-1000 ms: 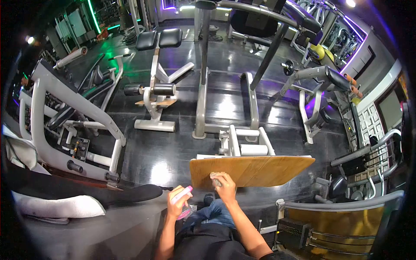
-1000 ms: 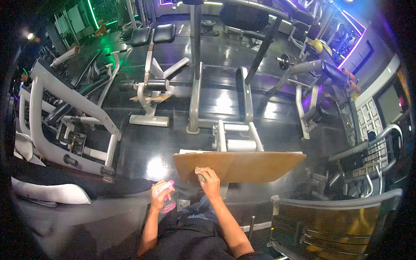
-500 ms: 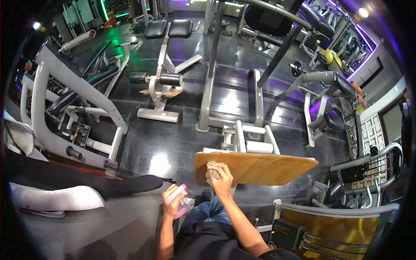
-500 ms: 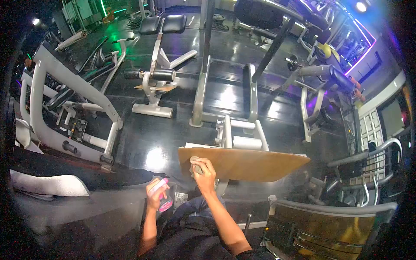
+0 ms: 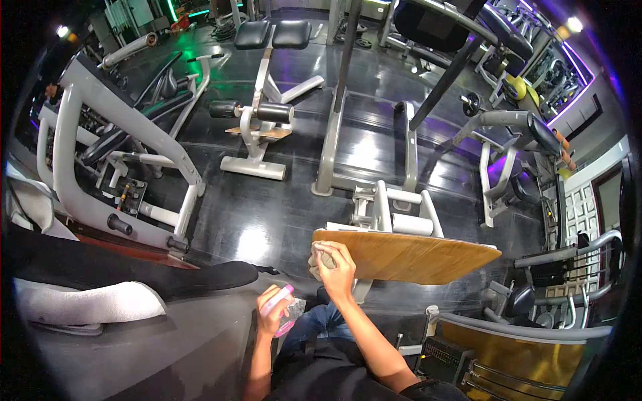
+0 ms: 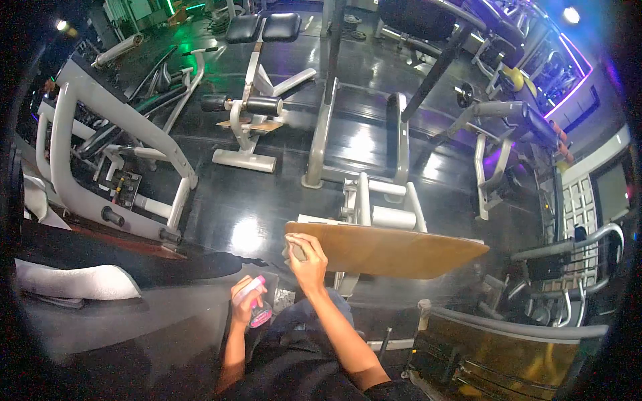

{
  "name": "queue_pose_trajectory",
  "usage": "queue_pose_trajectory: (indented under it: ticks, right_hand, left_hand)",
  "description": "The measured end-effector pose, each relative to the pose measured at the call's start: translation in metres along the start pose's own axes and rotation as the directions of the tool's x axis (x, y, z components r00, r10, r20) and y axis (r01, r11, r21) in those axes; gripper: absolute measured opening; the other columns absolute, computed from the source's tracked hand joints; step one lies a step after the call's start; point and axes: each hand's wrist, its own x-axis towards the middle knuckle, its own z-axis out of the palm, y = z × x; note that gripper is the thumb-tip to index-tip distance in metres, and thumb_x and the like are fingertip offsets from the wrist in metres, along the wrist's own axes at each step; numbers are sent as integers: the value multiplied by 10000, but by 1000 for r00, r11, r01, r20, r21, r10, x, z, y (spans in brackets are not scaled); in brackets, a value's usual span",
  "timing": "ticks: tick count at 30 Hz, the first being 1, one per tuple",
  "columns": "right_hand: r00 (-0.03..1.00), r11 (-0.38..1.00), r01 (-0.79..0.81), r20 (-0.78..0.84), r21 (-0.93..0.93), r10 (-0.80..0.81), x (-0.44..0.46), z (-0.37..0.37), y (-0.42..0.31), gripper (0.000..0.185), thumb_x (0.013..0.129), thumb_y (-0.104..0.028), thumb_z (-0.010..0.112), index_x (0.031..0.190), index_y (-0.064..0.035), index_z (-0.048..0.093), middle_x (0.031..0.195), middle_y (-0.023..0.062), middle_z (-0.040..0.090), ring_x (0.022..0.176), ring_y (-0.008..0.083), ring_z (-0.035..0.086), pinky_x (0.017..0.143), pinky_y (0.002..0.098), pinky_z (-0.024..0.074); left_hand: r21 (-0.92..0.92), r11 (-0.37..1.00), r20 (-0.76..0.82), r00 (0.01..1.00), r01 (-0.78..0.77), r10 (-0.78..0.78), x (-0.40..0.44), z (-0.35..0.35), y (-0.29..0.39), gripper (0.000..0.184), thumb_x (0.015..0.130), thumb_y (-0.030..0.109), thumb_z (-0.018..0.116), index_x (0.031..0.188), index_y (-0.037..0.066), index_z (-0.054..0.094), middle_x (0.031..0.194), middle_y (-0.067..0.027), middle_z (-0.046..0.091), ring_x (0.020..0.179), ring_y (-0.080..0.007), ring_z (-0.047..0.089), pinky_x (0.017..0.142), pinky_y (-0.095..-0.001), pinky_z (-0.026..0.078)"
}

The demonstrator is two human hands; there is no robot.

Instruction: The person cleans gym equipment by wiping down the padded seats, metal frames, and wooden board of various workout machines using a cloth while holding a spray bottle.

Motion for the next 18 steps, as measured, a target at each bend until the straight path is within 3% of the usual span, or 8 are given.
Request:
queue_pose_trajectory:
  ticks: [6, 8, 13, 15, 18]
  right_hand:
    - [989, 999, -15, 149, -28, 19, -42, 13, 63, 249, 737, 35, 722, 946, -97, 753, 1001, 57, 712, 986, 248, 685, 871, 344, 546]
    - [975, 987, -55, 206, -148, 85, -57, 15, 84, 256, 728, 63, 722, 934, -84, 760, 1014, 56, 732, 977, 218, 701, 863, 305, 551]
    - [963, 986, -85, 241, -145, 119, -41, 12, 59, 316, 710, 58, 717, 973, -112, 757, 1058, 50, 722, 995, 256, 688, 876, 336, 545]
    - [984, 999, 17, 176, -33, -11, -24, 10, 38, 361, 694, 69, 719, 999, -120, 758, 1058, 51, 723, 1004, 250, 689, 881, 338, 547]
    - [989, 995, 93, 116, -46, -87, -5, 6, 16, 379, 692, 77, 720, 1008, -129, 760, 1054, 54, 724, 1003, 247, 690, 884, 339, 548]
  left_hand:
    - [57, 998, 5, 1000, -30, 29, -1, -2, 3, 269, 851, 176, 583, 733, -56, 653, 725, -111, 617, 478, -157, 552, 463, -294, 407]
    - [17, 1000, -4, 1000, 25, -25, -1, -1, 7, 260, 847, 170, 587, 730, -54, 651, 720, -105, 613, 479, -154, 551, 465, -291, 401]
    - [-6, 1000, -11, 1000, 26, -27, 1, -1, 5, 256, 848, 163, 584, 727, -53, 650, 710, -101, 604, 478, -149, 548, 463, -289, 395]
    - [7, 1000, -5, 1000, 16, -16, 3, 0, 8, 255, 849, 160, 582, 726, -53, 649, 709, -101, 603, 476, -148, 547, 463, -288, 394]
    - [29, 999, 4, 1000, 14, -14, 3, 1, 7, 256, 851, 159, 579, 724, -53, 647, 700, -104, 602, 476, -148, 543, 465, -285, 395]
